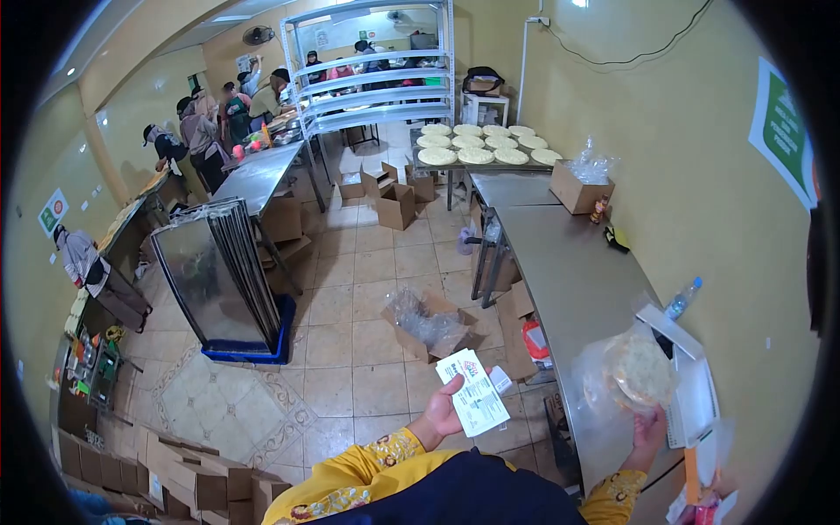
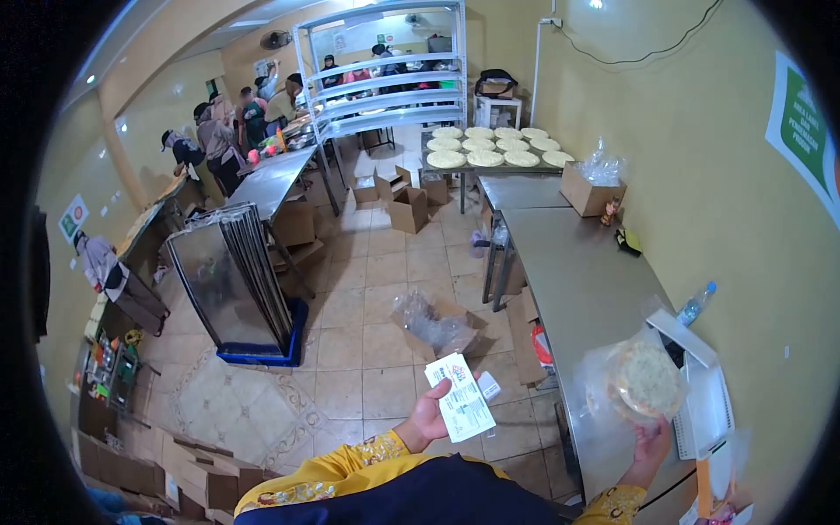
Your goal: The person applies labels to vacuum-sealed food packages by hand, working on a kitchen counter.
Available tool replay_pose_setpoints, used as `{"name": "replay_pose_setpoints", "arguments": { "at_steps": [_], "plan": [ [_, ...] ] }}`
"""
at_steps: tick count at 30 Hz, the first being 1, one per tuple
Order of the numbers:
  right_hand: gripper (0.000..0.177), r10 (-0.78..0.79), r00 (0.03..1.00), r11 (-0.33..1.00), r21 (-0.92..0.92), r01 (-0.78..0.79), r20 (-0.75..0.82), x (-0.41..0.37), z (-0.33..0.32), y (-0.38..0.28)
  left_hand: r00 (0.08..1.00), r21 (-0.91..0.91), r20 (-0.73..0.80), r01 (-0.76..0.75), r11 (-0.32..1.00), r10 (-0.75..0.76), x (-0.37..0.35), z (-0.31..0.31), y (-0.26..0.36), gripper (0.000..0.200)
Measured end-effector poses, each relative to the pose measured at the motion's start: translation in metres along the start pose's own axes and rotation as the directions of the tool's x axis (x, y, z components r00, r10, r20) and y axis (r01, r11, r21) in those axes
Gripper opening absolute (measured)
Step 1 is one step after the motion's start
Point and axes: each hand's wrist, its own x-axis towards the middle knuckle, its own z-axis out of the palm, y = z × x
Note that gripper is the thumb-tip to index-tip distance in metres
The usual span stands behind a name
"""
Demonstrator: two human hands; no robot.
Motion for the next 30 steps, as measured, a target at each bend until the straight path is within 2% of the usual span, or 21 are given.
{"name": "replay_pose_setpoints", "arguments": {
  "at_steps": [3,6,8,9,10,11,12,13,14,15,16,17,18,20,21,22,23,24,26,29,30],
  "plan": [
    [0.035,-0.066,0.994,0.989,0.126,0.077,-0.090,-0.021,-0.026,-0.033,1.000,0.017,-0.004,0.028,0.999,-0.028,0.002,0.009,-0.018,0.054],
    [0.040,-0.073,0.997,0.960,0.271,0.078,-0.029,-0.043,-0.086,-0.036,0.996,0.000,-0.008,0.088,0.996,-0.088,0.004,0.007,-0.042,0.054],
    [0.042,-0.029,0.998,0.980,0.193,0.038,-0.051,-0.064,-0.110,-0.040,0.999,0.101,-0.027,0.044,0.994,-0.042,0.008,0.008,-0.066,0.055],
    [0.043,-0.006,0.995,0.989,0.144,0.020,-0.095,-0.087,-0.134,-0.043,0.994,0.078,-0.053,0.095,0.992,-0.091,0.011,0.009,-0.075,0.056],
    [0.043,-0.040,0.986,0.982,0.179,0.069,-0.161,-0.068,-0.198,-0.023,0.988,0.088,-0.122,0.102,0.991,-0.091,0.012,0.013,-0.085,0.056],
    [0.042,-0.090,0.891,0.994,-0.089,0.056,-0.445,-0.097,-0.189,-0.026,0.987,0.038,-0.077,0.146,0.989,-0.143,0.015,0.016,-0.095,0.051],
    [0.035,-0.026,0.955,0.997,0.064,0.047,-0.295,-0.090,-0.227,-0.015,0.981,0.044,-0.095,0.173,0.984,-0.168,0.018,0.018,-0.106,0.051],
    [0.031,0.020,0.934,1.000,0.023,-0.013,-0.357,-0.092,-0.252,-0.009,0.972,0.094,-0.093,0.223,0.970,-0.215,0.021,0.018,-0.117,0.052],
    [0.033,0.085,0.936,0.969,-0.188,-0.157,-0.343,-0.095,-0.280,-0.005,0.965,0.142,-0.109,0.253,0.957,-0.239,0.023,0.017,-0.130,0.053],
    [0.032,-0.126,0.891,0.701,-0.674,-0.231,-0.436,-0.101,-0.286,-0.001,0.956,0.156,-0.140,0.277,0.948,-0.257,0.026,0.021,-0.136,0.054],
    [0.031,-0.327,0.858,0.205,-0.916,-0.344,-0.395,-0.109,-0.286,0.001,0.949,0.174,-0.164,0.298,0.939,-0.270,0.025,0.024,-0.143,0.054],
    [0.028,-0.613,0.768,0.027,-0.976,-0.215,-0.186,-0.116,-0.283,0.000,0.939,0.182,-0.177,0.324,0.928,-0.294,0.027,0.022,-0.155,0.054],
    [0.026,-0.801,0.594,-0.189,-0.972,-0.139,0.072,-0.124,-0.272,-0.004,0.930,0.196,-0.187,0.351,0.916,-0.316,0.032,0.016,-0.175,0.053],
    [0.018,-0.647,0.756,0.325,-0.933,0.154,-0.101,-0.156,-0.186,-0.040,0.907,0.232,-0.207,0.410,0.882,-0.367,0.040,0.007,-0.209,0.052],
    [0.016,-0.530,0.848,0.347,-0.908,0.234,0.016,-0.171,-0.151,-0.054,0.894,0.252,-0.216,0.440,0.862,-0.393,0.040,0.006,-0.220,0.052],
    [0.013,-0.439,0.896,0.460,-0.839,0.290,0.069,-0.186,-0.116,-0.056,0.882,0.273,-0.224,0.466,0.842,-0.416,0.042,0.005,-0.232,0.052],
    [0.012,-0.260,0.953,0.588,-0.758,0.282,0.153,-0.200,-0.090,-0.058,0.868,0.279,-0.229,0.492,0.825,-0.440,0.044,0.007,-0.245,0.051],
    [0.013,-0.244,0.938,0.636,-0.689,0.347,0.247,-0.206,-0.076,-0.046,0.856,0.286,-0.231,0.514,0.809,-0.462,0.044,0.012,-0.258,0.051],
    [0.019,-0.166,0.926,0.578,-0.727,0.371,0.340,-0.214,-0.059,-0.036,0.835,0.311,-0.230,0.550,0.775,-0.500,0.047,0.009,-0.279,0.052],
    [0.023,-0.158,0.955,0.562,-0.773,0.295,0.250,-0.211,-0.065,-0.014,0.808,0.332,-0.234,0.589,0.736,-0.541,0.052,-0.005,-0.293,0.052],
    [0.023,-0.138,0.964,0.602,-0.754,0.263,0.226,-0.210,-0.071,-0.012,0.801,0.317,-0.243,0.599,0.736,-0.547,0.052,-0.005,-0.297,0.052]
  ]
}}
